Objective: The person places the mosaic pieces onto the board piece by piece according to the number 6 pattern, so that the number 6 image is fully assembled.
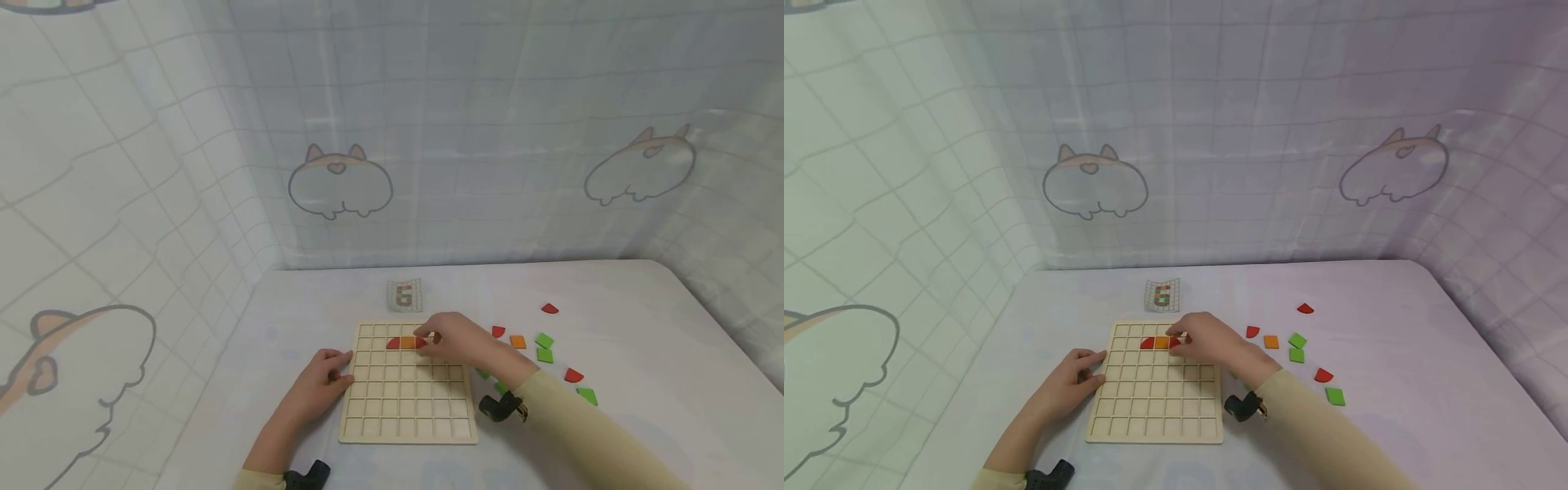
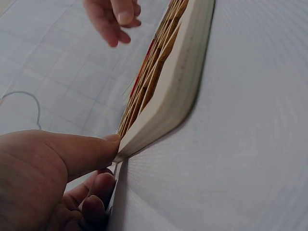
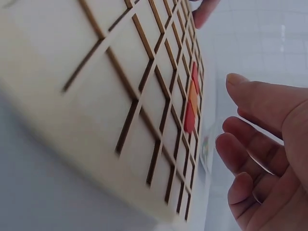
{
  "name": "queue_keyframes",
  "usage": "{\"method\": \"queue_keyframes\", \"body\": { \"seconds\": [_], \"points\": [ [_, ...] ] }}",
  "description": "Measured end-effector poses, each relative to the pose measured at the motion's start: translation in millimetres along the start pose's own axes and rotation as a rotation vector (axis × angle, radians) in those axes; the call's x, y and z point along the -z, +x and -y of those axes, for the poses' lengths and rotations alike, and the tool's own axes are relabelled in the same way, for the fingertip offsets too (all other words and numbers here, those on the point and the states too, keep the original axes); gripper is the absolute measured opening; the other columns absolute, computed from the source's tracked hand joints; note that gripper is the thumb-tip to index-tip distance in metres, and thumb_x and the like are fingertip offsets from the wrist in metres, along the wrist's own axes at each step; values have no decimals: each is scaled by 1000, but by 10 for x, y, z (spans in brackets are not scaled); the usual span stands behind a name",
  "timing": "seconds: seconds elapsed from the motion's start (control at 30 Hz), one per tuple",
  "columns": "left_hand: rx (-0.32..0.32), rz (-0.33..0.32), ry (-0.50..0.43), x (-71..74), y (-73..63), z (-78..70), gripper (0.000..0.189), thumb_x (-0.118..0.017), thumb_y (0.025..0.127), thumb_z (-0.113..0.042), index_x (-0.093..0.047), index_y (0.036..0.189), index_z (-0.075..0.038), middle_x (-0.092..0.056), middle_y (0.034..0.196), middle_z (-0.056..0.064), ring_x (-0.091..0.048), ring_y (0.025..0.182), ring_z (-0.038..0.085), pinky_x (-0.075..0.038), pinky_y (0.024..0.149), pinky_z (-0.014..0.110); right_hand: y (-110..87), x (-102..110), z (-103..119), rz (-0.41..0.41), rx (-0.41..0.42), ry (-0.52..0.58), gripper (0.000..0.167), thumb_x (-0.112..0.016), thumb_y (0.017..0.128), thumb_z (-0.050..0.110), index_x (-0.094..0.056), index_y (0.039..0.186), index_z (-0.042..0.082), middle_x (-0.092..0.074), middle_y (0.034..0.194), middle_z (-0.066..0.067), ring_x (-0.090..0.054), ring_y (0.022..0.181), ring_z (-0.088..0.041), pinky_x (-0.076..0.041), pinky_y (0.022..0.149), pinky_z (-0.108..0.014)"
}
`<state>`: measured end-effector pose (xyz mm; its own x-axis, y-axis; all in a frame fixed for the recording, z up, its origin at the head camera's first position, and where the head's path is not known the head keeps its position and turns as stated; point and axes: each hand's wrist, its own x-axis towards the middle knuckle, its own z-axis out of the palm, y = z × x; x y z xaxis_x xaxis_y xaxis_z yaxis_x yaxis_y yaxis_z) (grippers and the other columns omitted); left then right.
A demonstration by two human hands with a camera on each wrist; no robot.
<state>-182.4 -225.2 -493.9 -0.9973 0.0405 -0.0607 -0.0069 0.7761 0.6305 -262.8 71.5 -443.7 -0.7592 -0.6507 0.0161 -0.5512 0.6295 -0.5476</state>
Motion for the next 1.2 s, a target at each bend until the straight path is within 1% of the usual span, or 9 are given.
{"method": "queue_keyframes", "body": {
  "seconds": [0.2,0.33,0.47,0.63,0.7,0.9,0.97,1.03,1.2],
  "points": [
    [15,1,1,-2,10,-2,52,-73,91,-20,-57,141,-11,-50,121,2,-48,90,14,-42,75,34,-278,108,-113,-69,-7,37,34,-76,89,22,-71,120,8,-69,114,-2,-64,92,-18,-51,74,-34],
    [22,1,8,-11,25,11,53,-73,91,-21,-57,141,-12,-50,121,1,-48,91,14,-41,74,33,-467,164,-209,-105,-33,32,34,-76,89,23,-71,120,9,-69,113,-1,-61,89,-13,-49,72,-30],
    [22,2,19,-10,25,23,53,-73,91,-21,-56,141,-12,-49,122,2,-48,91,14,-41,74,33,-632,186,-296,-119,-86,25,34,-77,88,25,-72,119,12,-69,112,3,-58,87,-6,-49,72,-28],
    [25,4,12,-11,26,20,53,-72,92,-21,-56,142,-12,-49,123,3,-48,91,14,-41,74,34,-823,157,-387,-128,-123,28,32,-77,88,23,-72,118,14,-68,111,7,-58,86,-5,-50,74,-29],
    [23,5,10,-10,23,11,53,-72,92,-21,-56,142,-12,-49,123,3,-48,91,15,-41,74,34,-893,131,-432,-136,-116,18,31,-77,87,23,-73,117,14,-68,109,8,-58,86,-5,-50,74,-29],
    [22,3,2,-6,19,8,54,-72,91,-19,-56,142,-11,-49,122,4,-48,91,15,-41,73,34,-1079,66,-518,-146,-146,23,32,-81,84,24,-74,114,14,-68,104,10,-57,84,-10,-49,68,-26],
    [19,1,2,-6,19,7,54,-72,91,-19,-56,142,-11,-49,122,4,-48,91,15,-41,74,34,-1128,46,-544,-149,-173,24,32,-82,83,24,-75,114,16,-68,102,12,-56,82,-9,-49,67,-24],
    [22,-2,2,-9,22,7,54,-72,91,-20,-56,142,-12,-49,122,3,-48,91,15,-41,74,33,-1177,25,-577,-157,-182,12,33,-82,82,25,-75,113,17,-67,101,15,-55,81,-6,-49,68,-24],
    [21,-5,2,-16,24,6,54,-73,91,-20,-56,141,-12,-50,122,3,-48,90,15,-41,73,33,-1300,-23,-638,-186,-172,-11,34,-83,81,26,-75,113,17,-66,101,15,-53,79,-2,-49,69,-24]
  ]
}}
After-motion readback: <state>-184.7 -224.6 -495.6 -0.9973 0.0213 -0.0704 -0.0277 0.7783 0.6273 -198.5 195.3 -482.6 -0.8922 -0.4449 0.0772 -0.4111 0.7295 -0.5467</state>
